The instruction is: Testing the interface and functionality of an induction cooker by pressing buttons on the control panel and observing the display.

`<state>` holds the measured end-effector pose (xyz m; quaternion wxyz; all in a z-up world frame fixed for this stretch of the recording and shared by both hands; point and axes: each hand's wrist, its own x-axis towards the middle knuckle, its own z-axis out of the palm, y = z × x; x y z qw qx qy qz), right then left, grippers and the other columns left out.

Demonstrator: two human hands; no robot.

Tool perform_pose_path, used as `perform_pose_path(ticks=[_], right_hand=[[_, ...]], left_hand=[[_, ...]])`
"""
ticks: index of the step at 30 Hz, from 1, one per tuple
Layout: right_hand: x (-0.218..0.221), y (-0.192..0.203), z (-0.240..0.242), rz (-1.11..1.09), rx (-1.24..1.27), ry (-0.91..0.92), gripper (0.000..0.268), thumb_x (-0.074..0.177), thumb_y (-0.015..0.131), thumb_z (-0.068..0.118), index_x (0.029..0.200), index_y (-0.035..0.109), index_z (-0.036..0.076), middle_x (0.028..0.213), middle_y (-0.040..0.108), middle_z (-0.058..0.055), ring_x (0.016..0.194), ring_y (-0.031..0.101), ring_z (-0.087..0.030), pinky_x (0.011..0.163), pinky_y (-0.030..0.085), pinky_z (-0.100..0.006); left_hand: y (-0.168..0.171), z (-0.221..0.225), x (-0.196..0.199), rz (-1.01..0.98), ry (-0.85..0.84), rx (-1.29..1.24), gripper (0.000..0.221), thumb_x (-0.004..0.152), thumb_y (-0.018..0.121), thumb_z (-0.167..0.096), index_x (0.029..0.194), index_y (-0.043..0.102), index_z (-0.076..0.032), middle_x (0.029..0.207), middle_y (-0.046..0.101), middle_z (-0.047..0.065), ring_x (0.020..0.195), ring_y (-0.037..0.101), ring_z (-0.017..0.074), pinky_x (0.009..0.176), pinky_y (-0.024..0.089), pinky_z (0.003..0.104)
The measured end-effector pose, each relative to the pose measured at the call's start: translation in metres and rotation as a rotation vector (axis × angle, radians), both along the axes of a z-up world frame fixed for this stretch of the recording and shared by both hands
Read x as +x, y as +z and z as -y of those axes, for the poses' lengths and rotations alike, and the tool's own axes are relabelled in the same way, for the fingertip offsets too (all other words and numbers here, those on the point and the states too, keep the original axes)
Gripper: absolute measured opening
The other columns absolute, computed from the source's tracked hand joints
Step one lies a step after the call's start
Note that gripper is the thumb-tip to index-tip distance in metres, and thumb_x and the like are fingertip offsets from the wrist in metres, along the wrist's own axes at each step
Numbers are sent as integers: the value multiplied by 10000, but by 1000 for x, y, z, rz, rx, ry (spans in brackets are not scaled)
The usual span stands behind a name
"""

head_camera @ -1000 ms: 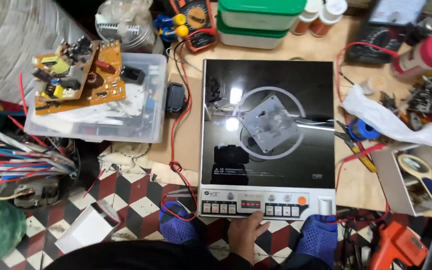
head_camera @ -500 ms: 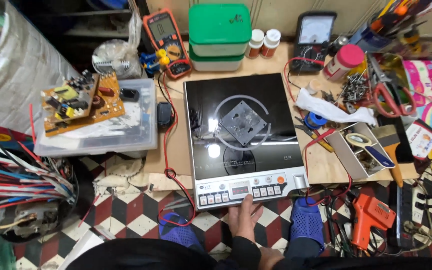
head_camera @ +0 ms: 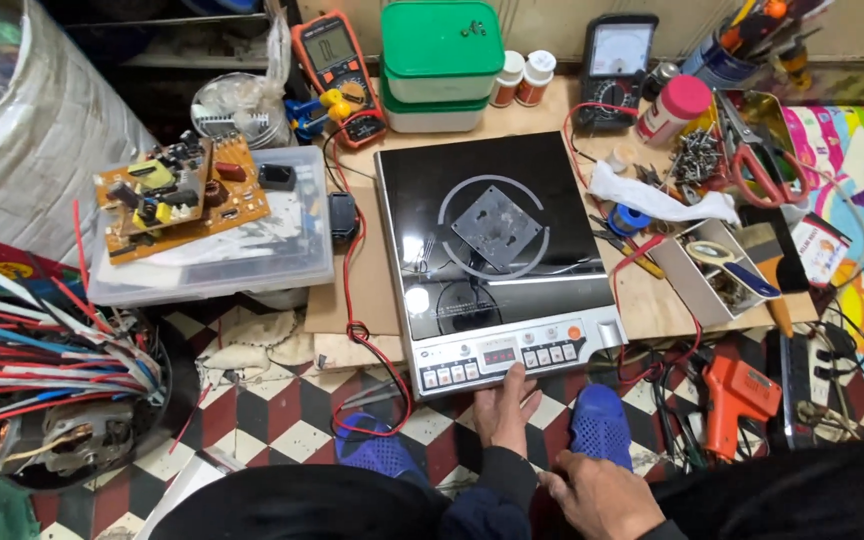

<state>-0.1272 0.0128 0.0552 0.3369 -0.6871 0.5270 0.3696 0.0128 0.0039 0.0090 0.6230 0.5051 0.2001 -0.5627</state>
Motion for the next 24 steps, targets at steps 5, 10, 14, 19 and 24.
perform_pose_path(ticks=[5, 10, 14, 19, 24], right_hand=[[-5, -24, 17, 25, -50, 77, 423, 1136, 489, 621, 1197, 673, 244, 1103, 780, -86, 1001, 723, -391, 759, 510, -518], [24, -38, 23, 63, -36, 204, 336, 1113, 482, 499, 1185, 681, 239, 1147, 784, -74, 1039, 733, -389, 816, 546, -566], [23, -84, 3, 46, -16, 336, 372, 1026, 595, 419, 1198, 682, 101, 1179, 775, -145, 1076, 766, -406, 889, 614, -572], [9, -122, -11, 77, 95, 374, 406, 1057, 554, 470, 1216, 702, 127, 1217, 760, -159, 1103, 740, -451, 900, 584, -587], [10, -104, -3, 92, 125, 358, 336, 1045, 580, 467, 1247, 688, 221, 1258, 758, -93, 1148, 735, -403, 964, 581, -560]], left_hand=[[3, 3, 6, 39, -43, 37, 613, 879, 814, -320, 1417, 739, -34, 1375, 811, 216, 1183, 797, 360, 1031, 682, 476], [33, 7, 23, 52, -49, 158, 762, 830, 789, -457, 1418, 740, 24, 1260, 815, 271, 1099, 813, 363, 1000, 696, 425], [55, 8, 36, 27, -59, 240, 952, 809, 678, -648, 1499, 680, 8, 1226, 787, 354, 1060, 828, 358, 1008, 697, 408], [37, 7, 27, 92, -54, 183, 803, 848, 710, -573, 1383, 734, 26, 1271, 802, 266, 1091, 821, 363, 993, 705, 398], [31, 13, 17, 113, 4, 176, 741, 858, 785, -464, 1410, 703, 23, 1281, 793, 241, 1110, 797, 363, 986, 711, 430]])
